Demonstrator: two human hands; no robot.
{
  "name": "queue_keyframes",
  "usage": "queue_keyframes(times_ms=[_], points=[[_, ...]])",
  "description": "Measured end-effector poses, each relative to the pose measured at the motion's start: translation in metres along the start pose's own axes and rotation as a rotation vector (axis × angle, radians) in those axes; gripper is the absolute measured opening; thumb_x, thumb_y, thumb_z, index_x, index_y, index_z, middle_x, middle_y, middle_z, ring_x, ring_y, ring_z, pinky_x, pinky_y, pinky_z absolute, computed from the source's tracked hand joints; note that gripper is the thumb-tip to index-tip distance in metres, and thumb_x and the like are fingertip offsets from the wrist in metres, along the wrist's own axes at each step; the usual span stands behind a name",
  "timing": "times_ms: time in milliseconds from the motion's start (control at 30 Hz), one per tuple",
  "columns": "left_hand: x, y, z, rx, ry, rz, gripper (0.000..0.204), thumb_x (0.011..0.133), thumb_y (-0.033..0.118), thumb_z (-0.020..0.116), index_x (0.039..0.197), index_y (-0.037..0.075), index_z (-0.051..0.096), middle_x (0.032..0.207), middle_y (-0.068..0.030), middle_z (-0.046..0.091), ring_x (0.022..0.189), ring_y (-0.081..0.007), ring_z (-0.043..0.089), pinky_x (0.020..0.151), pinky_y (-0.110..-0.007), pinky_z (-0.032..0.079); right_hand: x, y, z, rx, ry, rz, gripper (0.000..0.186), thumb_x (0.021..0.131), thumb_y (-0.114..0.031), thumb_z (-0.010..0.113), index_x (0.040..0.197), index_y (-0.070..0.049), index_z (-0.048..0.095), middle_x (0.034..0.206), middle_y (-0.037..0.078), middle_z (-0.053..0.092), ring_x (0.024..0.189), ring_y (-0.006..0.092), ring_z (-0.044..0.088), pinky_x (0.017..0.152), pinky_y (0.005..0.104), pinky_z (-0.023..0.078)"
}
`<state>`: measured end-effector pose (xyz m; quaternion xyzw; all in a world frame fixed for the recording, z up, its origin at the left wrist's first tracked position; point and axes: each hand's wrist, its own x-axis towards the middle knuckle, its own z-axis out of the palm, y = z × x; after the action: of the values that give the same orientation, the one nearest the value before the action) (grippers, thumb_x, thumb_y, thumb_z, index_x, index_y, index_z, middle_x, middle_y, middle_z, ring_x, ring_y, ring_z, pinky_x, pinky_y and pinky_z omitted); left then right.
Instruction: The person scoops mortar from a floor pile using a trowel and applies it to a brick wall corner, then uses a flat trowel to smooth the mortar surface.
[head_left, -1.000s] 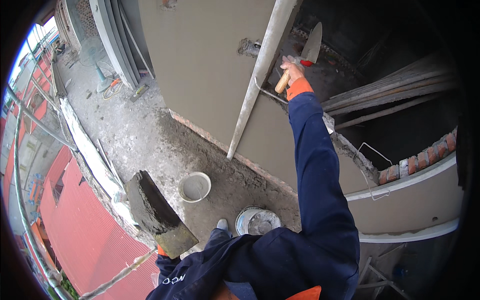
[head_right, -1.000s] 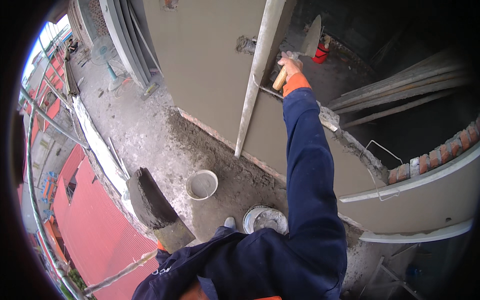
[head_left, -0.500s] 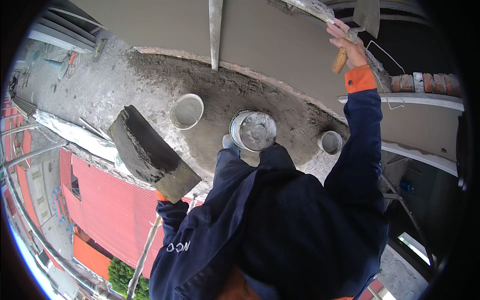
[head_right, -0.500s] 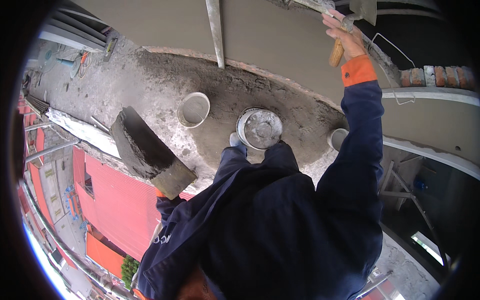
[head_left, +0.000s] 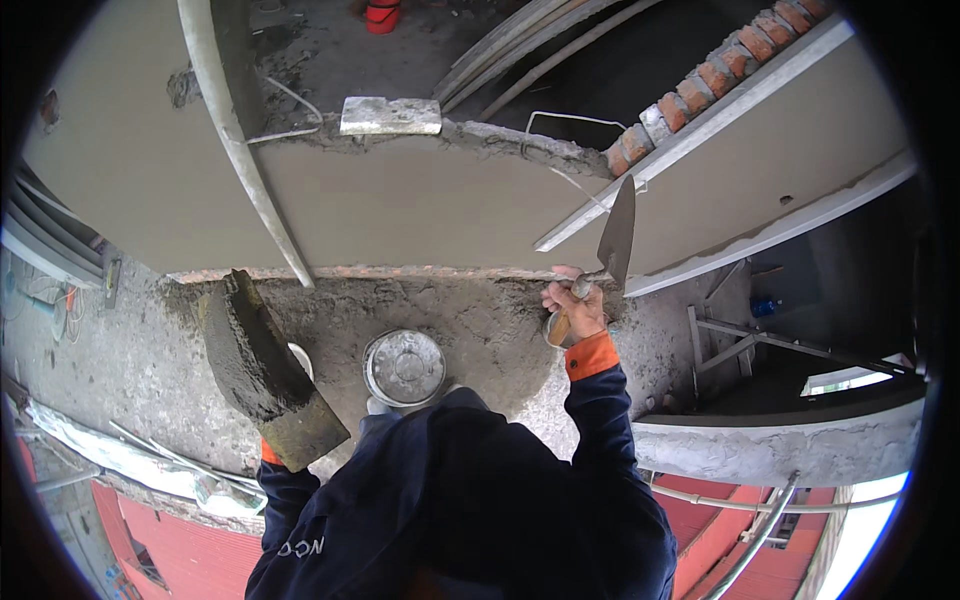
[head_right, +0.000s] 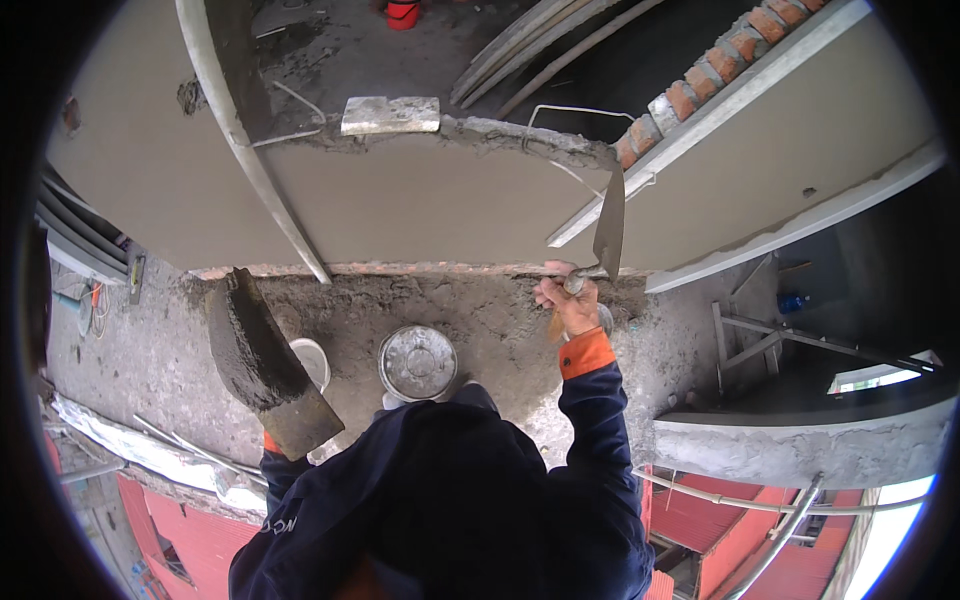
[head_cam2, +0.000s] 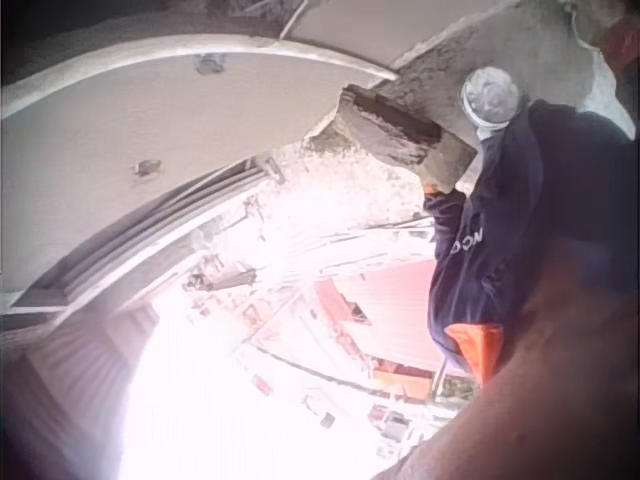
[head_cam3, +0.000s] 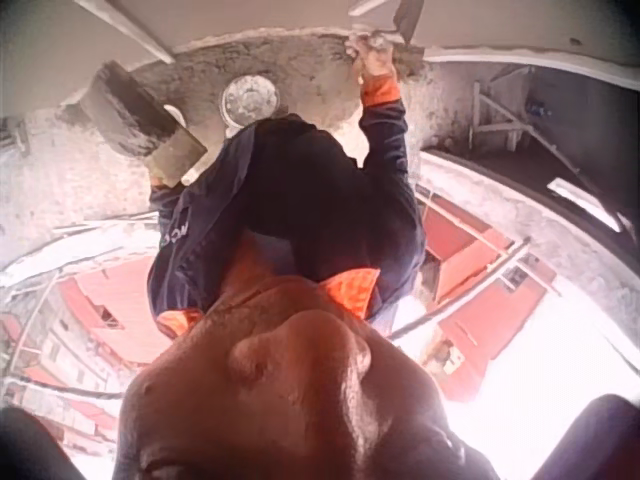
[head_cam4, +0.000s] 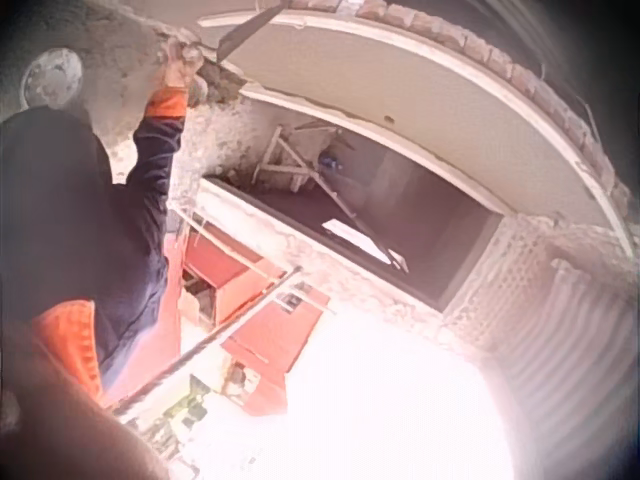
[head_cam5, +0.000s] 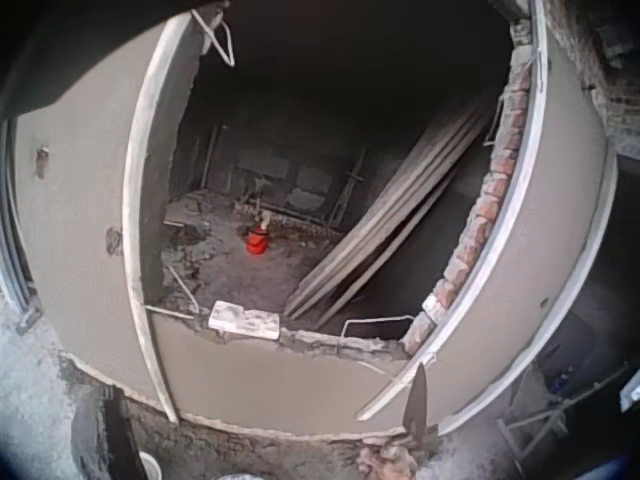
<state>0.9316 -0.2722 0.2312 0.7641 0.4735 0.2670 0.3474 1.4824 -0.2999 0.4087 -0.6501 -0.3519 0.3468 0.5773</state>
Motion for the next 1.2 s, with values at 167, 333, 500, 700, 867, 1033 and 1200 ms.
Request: queue_keyframes(times_ms=[167, 333, 500, 700, 867, 1033, 1200], points=[[0.018, 0.030, 0.006, 0.025, 0.014, 0.025, 0.029, 0.091, 0.026, 0.051, 0.112, 0.008, 0.059, 0.105, -0.0079, 0.064, 0.099, -0.0264, 0.060, 0.082, -0.038, 0.049, -0.006, 0.052, -0.027, -0.011, 0.079, 0.092, 0.021, 0.081, -0.017, 0.072, 0.095, -0.004, 0.063, 0.063, 0.000, 0.056, 0.051, 0.0085, 0.053, 0.042, 0.0228, 0.041], [0.027, 0.064, 0.034, 0.027, 0.017, 0.019, 0.029, 0.091, 0.025, 0.051, 0.113, 0.008, 0.059, 0.106, -0.0082, 0.063, 0.100, -0.0262, 0.060, 0.083, -0.038, 0.049, -0.028, 0.095, -0.063, -0.094, 0.082, 0.126, 0.018, 0.078, -0.015, 0.075, 0.087, -0.003, 0.064, 0.060, -0.002, 0.053, 0.044, 0.0067, 0.048, 0.038, 0.0228, 0.037], [0.045, 0.106, 0.073, 0.009, 0.016, 0.052, 0.030, 0.090, 0.023, 0.052, 0.114, 0.007, 0.058, 0.107, -0.0085, 0.063, 0.101, -0.0260, 0.059, 0.084, -0.038, 0.048, -0.038, 0.153, -0.118, -0.201, 0.112, 0.013, 0.018, 0.076, -0.012, 0.075, 0.084, -0.003, 0.063, 0.059, -0.001, 0.053, 0.041, 0.0068, 0.046, 0.036, 0.0227, 0.034], [0.063, 0.139, 0.107, -0.039, -0.020, 0.102, 0.030, 0.090, 0.022, 0.052, 0.116, 0.007, 0.057, 0.108, -0.0088, 0.062, 0.102, -0.0258, 0.059, 0.086, -0.037, 0.048, -0.043, 0.146, -0.152, -0.260, 0.101, 0.126, 0.024, 0.071, -0.019, 0.080, 0.082, -0.001, 0.066, 0.072, 0.005, 0.064, 0.066, 0.0114, 0.058, 0.062, 0.0274, 0.049], [0.088, 0.158, 0.115, -0.072, -0.088, 0.174, 0.031, 0.090, 0.021, 0.052, 0.117, 0.006, 0.057, 0.109, -0.0091, 0.062, 0.103, -0.0256, 0.058, 0.087, -0.037, 0.047, -0.035, 0.128, -0.149, -0.230, 0.037, 0.027, 0.025, 0.073, -0.020, 0.078, 0.085, -0.002, 0.066, 0.073, 0.004, 0.064, 0.068, 0.0102, 0.058, 0.064, 0.0266, 0.049], [0.100, 0.159, 0.106, -0.106, -0.160, 0.193, 0.032, 0.089, 0.020, 0.053, 0.118, 0.006, 0.056, 0.110, -0.0093, 0.061, 0.103, -0.0255, 0.058, 0.088, -0.036, 0.047, -0.035, 0.086, -0.112, -0.356, -0.086, -0.059, 0.026, 0.076, -0.021, 0.077, 0.088, -0.001, 0.065, 0.072, 0.002, 0.061, 0.068, 0.0088, 0.056, 0.064, 0.0255, 0.047], [0.129, 0.130, 0.102, -0.085, -0.267, 0.232, 0.032, 0.089, 0.019, 0.053, 0.118, 0.005, 0.056, 0.111, -0.0095, 0.061, 0.104, -0.0254, 0.058, 0.089, -0.036, 0.047, -0.028, 0.090, -0.084, -0.190, -0.098, 0.084, 0.026, 0.081, -0.017, 0.071, 0.099, -0.001, 0.062, 0.063, -0.003, 0.048, 0.062, 0.0058, 0.048, 0.057, 0.0224, 0.041]])
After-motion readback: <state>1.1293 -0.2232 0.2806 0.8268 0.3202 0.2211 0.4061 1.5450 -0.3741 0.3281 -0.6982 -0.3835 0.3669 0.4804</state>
